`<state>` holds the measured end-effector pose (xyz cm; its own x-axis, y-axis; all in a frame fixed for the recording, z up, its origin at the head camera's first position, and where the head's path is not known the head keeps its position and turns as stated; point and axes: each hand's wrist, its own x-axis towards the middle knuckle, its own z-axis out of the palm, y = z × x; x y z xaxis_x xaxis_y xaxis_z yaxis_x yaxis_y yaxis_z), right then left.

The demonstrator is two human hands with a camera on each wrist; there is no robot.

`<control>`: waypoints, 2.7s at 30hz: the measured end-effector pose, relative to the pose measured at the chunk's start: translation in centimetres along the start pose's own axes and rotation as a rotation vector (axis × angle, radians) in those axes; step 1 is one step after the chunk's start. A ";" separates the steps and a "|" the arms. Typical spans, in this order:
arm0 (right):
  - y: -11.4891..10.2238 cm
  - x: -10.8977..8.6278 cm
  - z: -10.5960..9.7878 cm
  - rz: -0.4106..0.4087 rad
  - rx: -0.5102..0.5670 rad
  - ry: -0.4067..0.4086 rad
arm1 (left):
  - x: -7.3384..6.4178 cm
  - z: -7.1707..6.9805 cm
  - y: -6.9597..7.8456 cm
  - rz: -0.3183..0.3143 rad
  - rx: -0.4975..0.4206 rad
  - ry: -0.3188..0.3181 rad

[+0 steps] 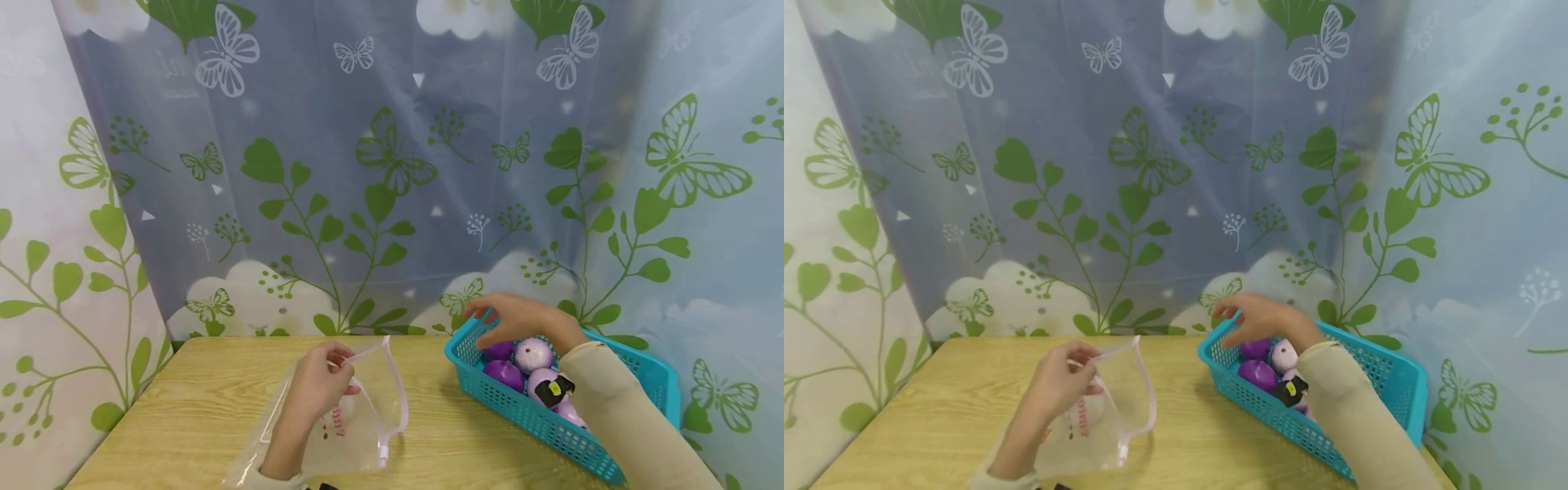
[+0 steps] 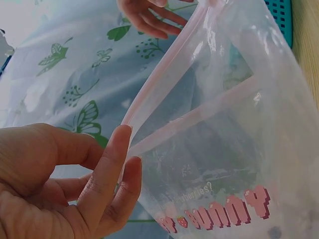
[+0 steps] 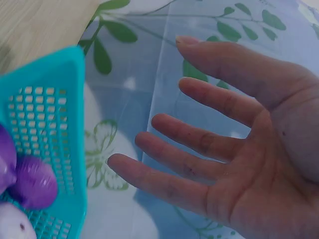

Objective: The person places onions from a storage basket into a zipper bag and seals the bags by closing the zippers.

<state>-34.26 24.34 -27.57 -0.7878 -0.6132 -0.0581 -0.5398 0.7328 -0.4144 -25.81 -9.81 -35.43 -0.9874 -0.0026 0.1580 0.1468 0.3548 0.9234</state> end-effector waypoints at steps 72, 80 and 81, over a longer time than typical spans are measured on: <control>11.6 4.3 5.2 0.412 -0.074 0.077 | 0.1 0.2 -0.2 0.010 0.026 -0.015; 11.7 4.1 5.3 0.446 -0.086 0.079 | 0.0 0.4 -0.2 0.010 0.015 -0.017; 11.6 4.1 5.3 0.459 -0.078 0.077 | 0.0 0.4 -0.2 0.007 0.014 -0.018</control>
<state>-42.17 28.76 -37.43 -0.9684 -0.1991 -0.1504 -0.1489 0.9448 -0.2919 -25.84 -9.50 -35.79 -0.9873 0.0167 0.1583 0.1533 0.3681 0.9171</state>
